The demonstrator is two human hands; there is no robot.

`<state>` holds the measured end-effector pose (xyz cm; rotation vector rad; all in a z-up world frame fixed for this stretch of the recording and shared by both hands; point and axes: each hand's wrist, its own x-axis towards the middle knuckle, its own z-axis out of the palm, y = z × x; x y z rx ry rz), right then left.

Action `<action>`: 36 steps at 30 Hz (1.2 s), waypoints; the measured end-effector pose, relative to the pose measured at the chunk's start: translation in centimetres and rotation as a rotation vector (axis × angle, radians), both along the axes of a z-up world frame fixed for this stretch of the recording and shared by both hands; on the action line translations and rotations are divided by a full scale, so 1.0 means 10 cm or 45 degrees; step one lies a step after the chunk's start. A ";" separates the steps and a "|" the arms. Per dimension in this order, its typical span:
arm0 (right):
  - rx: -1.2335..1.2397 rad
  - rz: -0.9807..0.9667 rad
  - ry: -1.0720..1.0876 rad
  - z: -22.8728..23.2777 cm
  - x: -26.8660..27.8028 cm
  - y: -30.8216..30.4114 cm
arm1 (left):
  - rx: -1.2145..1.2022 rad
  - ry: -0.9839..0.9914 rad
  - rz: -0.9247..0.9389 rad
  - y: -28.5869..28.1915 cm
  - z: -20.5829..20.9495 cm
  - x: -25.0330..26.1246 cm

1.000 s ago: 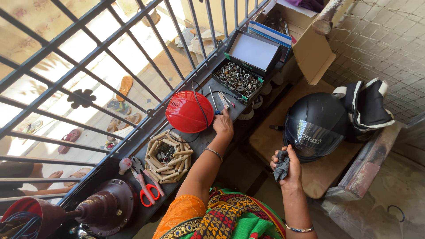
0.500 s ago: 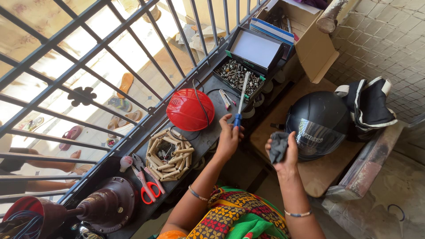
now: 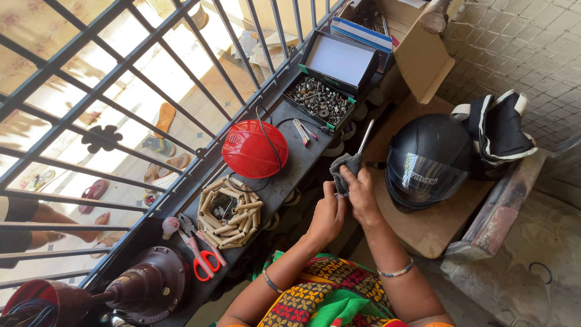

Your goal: The person uses pliers and scissors to repair a ceiling fan motor on a balcony ledge. They strip and twist wires, handle the motor housing, and work with small components while utilizing tools to manipulate electrical parts.

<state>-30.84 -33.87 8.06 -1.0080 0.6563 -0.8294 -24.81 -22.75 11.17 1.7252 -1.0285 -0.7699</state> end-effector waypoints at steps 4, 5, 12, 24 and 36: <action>-0.096 -0.097 -0.051 0.02 -0.01 -0.20 | -0.047 0.094 -0.051 0.07 0.24 -0.03; -0.118 -0.140 -0.072 0.03 0.00 -0.26 | -0.051 0.111 -0.061 0.08 0.28 -0.03; -0.041 -0.202 -0.066 -0.29 -0.04 -0.61 | 0.112 0.105 -0.109 0.19 0.44 0.00; 0.530 -0.797 0.178 -1.11 -0.90 -1.37 | 0.239 -0.251 -0.381 0.43 0.42 0.02; 0.622 -0.708 -0.037 -1.25 -1.29 -0.92 | 0.155 -0.350 0.274 -0.19 -1.12 0.73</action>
